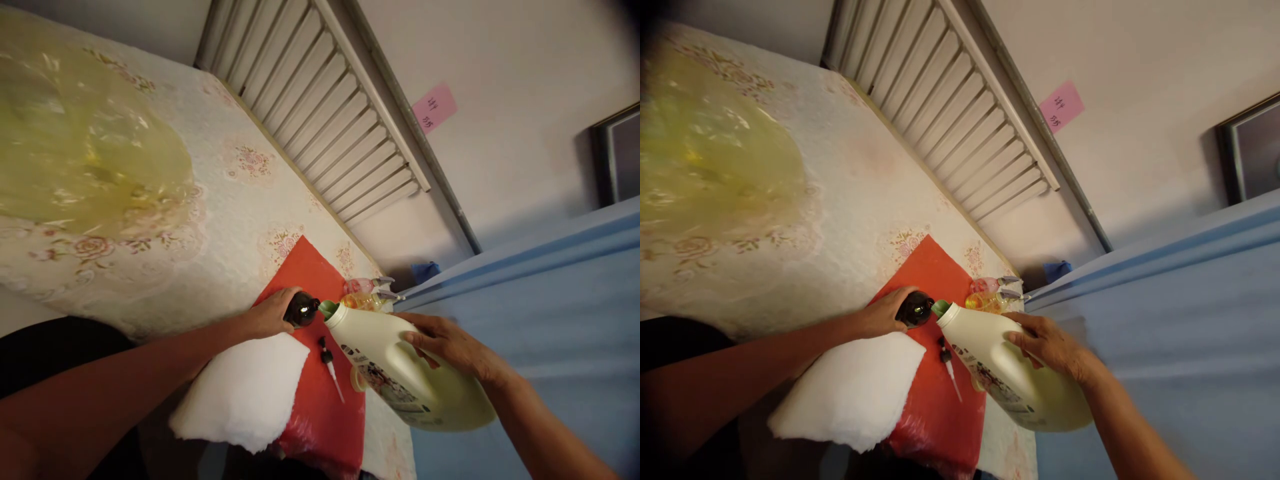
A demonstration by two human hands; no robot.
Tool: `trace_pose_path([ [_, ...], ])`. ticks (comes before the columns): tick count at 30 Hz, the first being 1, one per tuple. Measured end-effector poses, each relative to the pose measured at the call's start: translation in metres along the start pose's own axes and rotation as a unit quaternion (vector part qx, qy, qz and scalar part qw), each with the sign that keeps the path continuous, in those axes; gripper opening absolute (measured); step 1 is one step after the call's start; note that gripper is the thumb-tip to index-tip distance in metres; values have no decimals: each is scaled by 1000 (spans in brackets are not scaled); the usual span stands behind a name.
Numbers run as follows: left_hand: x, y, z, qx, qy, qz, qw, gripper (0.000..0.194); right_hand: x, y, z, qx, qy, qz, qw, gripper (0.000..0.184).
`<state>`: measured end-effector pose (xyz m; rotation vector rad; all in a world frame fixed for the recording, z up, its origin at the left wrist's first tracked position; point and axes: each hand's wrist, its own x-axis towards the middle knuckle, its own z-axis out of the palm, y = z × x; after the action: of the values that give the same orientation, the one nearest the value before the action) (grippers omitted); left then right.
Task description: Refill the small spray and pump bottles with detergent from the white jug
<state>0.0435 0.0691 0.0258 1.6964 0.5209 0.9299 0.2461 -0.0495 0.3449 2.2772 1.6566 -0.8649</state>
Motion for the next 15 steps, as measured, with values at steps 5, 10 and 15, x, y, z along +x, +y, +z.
trace_pose_path([
  [5,0,-1,1,2,6,1,1000,76,0,-2,0,2,-3,-2,1000,62],
  [10,0,-2,1,5,4,-5,1000,76,1,-2,-1,-2,-2,-3,1000,61],
  [15,0,-1,0,7,4,-11,1000,77,1,-2,-1,-1,-1,-3,1000,61],
])
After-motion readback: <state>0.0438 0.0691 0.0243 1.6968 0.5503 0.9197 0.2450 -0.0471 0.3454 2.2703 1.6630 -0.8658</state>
